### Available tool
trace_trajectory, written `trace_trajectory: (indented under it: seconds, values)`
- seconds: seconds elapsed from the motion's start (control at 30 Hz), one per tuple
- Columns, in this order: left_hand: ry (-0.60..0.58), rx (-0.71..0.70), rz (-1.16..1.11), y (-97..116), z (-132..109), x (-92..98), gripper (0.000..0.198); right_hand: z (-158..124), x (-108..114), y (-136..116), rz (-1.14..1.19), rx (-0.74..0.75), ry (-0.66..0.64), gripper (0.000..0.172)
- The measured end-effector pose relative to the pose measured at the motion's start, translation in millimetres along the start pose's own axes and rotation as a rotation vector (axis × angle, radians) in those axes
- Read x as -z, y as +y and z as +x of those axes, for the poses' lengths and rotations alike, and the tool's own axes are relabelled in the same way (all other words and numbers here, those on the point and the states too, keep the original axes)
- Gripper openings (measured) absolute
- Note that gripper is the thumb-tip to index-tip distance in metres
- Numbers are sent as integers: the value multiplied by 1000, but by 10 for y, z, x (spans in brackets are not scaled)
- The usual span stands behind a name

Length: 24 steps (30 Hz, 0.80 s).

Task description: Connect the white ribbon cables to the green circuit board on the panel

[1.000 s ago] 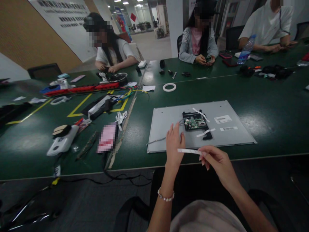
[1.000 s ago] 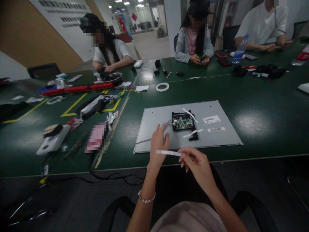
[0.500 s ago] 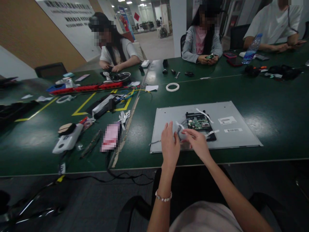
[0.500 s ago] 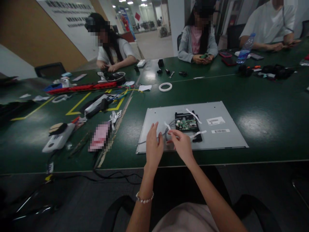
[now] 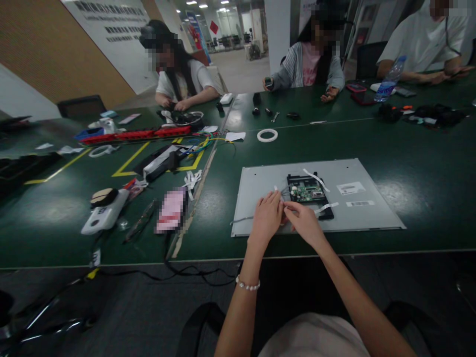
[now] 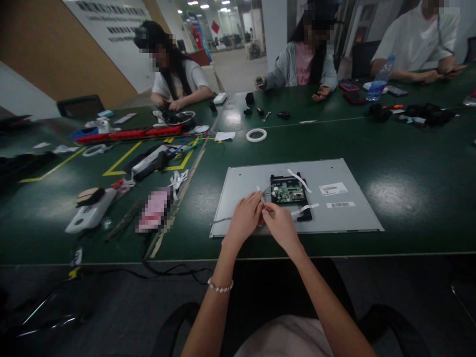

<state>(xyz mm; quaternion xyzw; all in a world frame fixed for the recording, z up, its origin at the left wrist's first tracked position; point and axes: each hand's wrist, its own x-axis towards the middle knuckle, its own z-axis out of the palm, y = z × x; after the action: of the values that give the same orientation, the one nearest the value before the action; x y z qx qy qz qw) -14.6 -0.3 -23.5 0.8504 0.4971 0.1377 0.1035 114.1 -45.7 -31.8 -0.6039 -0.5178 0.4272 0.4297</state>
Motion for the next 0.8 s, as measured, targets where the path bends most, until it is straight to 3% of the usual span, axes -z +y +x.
trace_trajectory:
  seconds: [0.33, 0.5, 0.8]
  values:
    - [103, 131, 89, 167, 100, -78, 31, -153, 82, 9, -343, 207, 30, 34]
    - [73, 189, 95, 148, 130, -72, 42, -355, 419, 64, -436, 243, 160, 33]
    - [-138, 165, 42, 23, 128, -7, 74, -555, 1067, 370, -396, 190, 409, 35]
